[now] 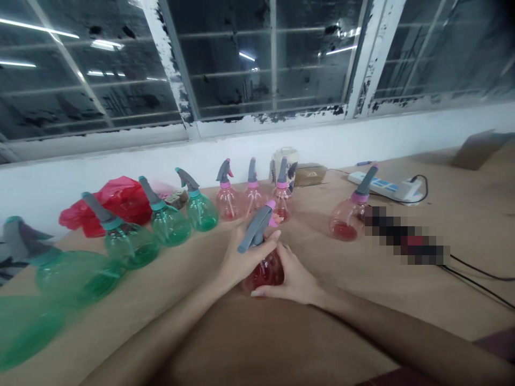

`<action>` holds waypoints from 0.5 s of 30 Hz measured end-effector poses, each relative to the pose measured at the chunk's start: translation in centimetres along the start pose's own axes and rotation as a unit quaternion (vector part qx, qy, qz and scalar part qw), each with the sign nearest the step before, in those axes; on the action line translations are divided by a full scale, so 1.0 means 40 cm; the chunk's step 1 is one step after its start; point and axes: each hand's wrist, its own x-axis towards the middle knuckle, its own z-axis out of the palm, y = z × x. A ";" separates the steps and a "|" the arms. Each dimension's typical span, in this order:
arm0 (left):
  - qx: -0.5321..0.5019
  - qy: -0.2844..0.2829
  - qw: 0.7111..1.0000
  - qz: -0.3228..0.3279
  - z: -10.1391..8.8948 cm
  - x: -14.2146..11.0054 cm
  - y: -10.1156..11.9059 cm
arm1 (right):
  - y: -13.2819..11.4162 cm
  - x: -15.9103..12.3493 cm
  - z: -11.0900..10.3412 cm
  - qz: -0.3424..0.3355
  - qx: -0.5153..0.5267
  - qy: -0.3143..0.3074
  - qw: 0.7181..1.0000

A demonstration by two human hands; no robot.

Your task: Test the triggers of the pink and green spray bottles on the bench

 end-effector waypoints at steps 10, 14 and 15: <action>0.016 0.018 1.000 0.008 0.002 -0.003 0.009 | 0.007 -0.002 -0.001 -0.003 -0.010 -0.003 1.000; 0.010 0.009 1.000 -0.011 0.000 -0.004 0.011 | 0.005 -0.002 -0.003 -0.006 -0.009 -0.006 1.000; 0.004 0.007 1.000 -0.015 0.000 -0.004 0.012 | 0.005 -0.002 -0.003 -0.007 -0.009 -0.008 1.000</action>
